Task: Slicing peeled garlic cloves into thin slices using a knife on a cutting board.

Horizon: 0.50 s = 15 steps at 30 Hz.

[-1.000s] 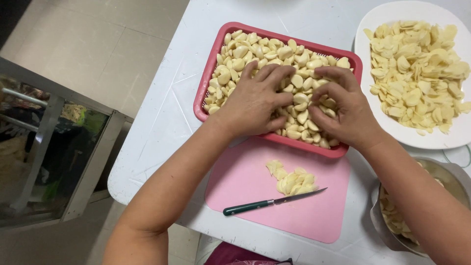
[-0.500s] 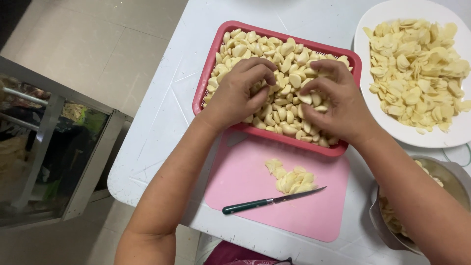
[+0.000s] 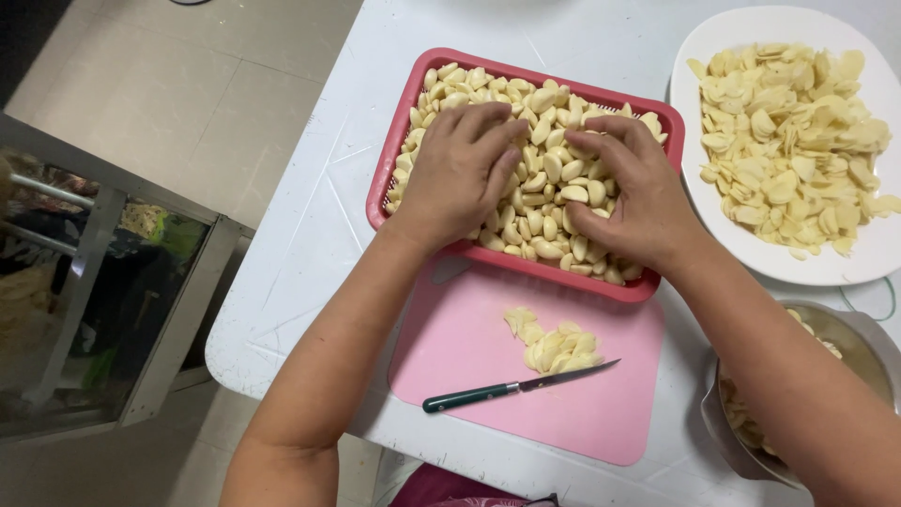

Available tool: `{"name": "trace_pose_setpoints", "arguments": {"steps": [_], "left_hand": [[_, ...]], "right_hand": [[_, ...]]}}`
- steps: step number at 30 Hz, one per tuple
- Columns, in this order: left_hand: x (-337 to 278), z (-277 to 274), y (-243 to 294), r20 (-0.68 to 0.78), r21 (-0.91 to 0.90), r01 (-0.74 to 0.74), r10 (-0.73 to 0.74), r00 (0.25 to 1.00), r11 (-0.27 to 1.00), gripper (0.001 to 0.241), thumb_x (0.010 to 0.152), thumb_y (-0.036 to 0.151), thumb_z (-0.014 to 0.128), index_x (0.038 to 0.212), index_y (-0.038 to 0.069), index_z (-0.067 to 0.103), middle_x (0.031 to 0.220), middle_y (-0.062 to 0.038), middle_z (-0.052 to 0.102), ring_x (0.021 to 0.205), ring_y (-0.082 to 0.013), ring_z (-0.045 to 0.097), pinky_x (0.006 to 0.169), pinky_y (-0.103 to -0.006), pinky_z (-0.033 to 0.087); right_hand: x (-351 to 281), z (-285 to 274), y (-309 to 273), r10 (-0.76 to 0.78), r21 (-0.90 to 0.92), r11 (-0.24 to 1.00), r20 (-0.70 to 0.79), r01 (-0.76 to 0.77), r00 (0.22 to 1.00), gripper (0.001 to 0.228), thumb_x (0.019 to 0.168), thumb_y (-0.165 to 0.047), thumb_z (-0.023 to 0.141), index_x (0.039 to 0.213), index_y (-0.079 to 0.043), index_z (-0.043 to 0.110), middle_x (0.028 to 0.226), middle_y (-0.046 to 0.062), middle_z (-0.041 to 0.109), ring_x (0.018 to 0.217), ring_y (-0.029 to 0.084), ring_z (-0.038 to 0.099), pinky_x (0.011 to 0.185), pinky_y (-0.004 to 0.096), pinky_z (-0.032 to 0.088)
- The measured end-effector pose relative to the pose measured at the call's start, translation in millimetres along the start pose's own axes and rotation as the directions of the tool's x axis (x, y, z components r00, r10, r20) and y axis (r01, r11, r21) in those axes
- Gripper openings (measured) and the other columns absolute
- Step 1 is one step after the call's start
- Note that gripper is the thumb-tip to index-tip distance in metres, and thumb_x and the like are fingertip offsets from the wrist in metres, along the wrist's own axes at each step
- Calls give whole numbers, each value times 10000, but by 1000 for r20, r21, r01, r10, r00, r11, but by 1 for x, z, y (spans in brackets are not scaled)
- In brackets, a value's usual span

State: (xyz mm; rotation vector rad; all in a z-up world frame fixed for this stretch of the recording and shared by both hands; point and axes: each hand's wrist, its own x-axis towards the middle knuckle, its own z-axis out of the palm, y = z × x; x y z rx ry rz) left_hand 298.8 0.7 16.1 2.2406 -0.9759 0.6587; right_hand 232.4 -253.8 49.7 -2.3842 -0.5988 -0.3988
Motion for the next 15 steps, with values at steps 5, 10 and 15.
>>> {"name": "trace_pose_setpoints", "arguments": {"steps": [5, 10, 15], "left_hand": [[-3, -1, 4, 64, -12, -25, 26, 998, 1000, 317, 1007, 381, 691, 1261, 192, 711, 1237, -90, 644, 1197, -397, 619, 1007, -554, 497], [-2, -7, 7, 37, -152, -104, 111, 993, 983, 252, 921, 361, 795, 1087, 201, 693, 1105, -44, 642, 1087, -362, 660, 919, -500, 537], [-1, -5, 4, -86, -148, -36, 23, 996, 988, 150, 974, 337, 729, 1015, 195, 702, 1010, -23, 642, 941, -305, 681, 815, -447, 557]], "right_hand": [[-2, -1, -10, -41, 53, 998, -14, 42, 999, 648, 784, -164, 865, 1410, -145, 701, 1342, 167, 606, 1258, 413, 639, 1100, 504, 495], [-12, -4, -12, -64, 126, 990, -21, 66, 998, 634, 784, -114, 894, 1389, -129, 703, 1323, 128, 630, 1228, 361, 666, 1063, 467, 522], [-23, -10, -1, -25, 50, 998, -41, 27, 999, 716, 803, -339, 941, 1412, -71, 677, 1357, 211, 587, 1347, 461, 572, 1158, 562, 435]]}}
